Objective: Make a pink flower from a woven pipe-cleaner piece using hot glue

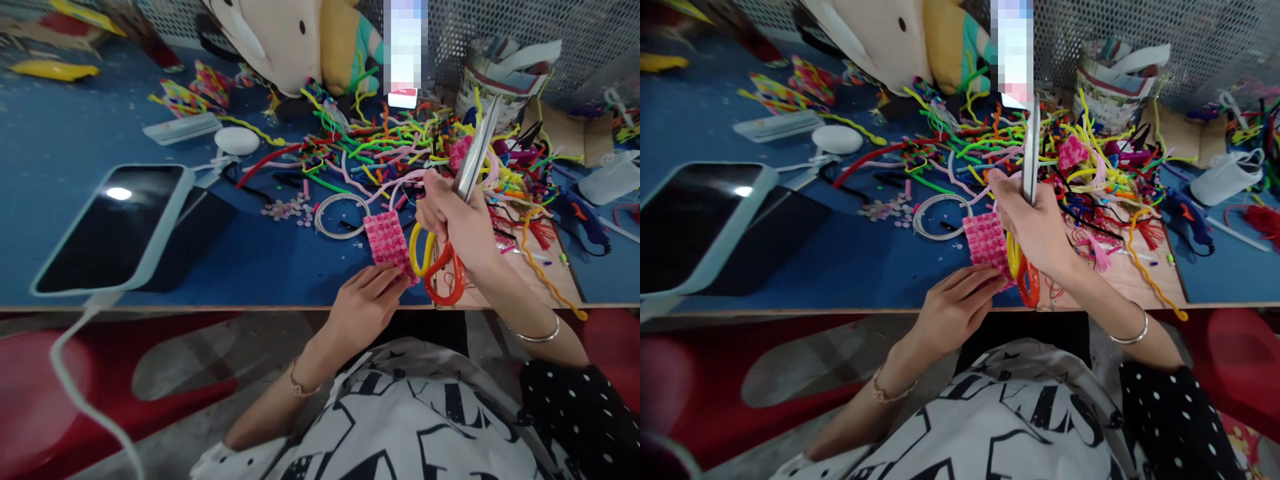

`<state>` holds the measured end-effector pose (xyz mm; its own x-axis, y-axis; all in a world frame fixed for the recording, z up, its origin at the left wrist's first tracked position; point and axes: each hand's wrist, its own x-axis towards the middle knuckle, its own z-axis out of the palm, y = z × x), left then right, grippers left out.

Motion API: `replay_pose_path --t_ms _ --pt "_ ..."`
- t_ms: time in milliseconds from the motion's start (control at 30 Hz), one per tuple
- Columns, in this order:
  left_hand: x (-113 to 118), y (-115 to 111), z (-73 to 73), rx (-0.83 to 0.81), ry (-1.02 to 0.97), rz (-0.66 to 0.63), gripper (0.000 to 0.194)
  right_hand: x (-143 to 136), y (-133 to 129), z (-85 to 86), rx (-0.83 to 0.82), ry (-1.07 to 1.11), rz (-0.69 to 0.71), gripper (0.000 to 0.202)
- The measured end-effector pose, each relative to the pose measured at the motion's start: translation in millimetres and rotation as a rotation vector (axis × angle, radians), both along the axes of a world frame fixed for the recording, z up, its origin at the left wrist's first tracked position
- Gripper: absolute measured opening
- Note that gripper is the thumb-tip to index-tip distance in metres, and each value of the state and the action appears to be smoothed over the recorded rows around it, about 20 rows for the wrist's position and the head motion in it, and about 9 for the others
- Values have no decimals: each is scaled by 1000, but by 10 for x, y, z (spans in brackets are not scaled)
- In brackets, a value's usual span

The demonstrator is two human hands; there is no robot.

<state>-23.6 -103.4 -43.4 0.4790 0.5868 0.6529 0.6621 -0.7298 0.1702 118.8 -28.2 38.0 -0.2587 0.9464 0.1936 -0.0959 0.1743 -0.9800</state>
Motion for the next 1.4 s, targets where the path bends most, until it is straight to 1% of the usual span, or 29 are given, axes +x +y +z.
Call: replay_pose_path --t_ms 100,233,433,500,600,733,800,867,1067,1267,1400 --pt "-3 0 -5 -2 -9 2 26 -36 -18 -19 -26 -26 7 50" --pt "3 -1 11 -4 -8 10 26 -140 -5 -40 -45 -82 -32 49" --pt "11 -5 44 -12 12 14 28 -279 39 -23 -69 -151 65 53" --pt "9 -7 36 -15 37 24 27 -253 51 -23 -70 -143 63 53" --pt "7 -6 13 -11 65 37 28 -136 71 -21 -61 -103 30 55" --pt "9 -5 0 -26 100 43 30 23 108 2 -25 43 -16 60" --pt "13 -6 4 -32 109 41 30 51 127 -1 -2 123 -19 61" --pt "16 -5 9 -38 115 47 30 43 145 -25 10 145 -8 61" --pt "16 -3 5 -28 98 57 29 -35 178 -104 -31 -26 4 53" --pt "4 -11 11 -45 102 77 29 -99 137 -42 -58 -105 7 47" --pt "-5 -20 -2 -67 118 90 30 -105 104 -12 -29 -109 26 51"
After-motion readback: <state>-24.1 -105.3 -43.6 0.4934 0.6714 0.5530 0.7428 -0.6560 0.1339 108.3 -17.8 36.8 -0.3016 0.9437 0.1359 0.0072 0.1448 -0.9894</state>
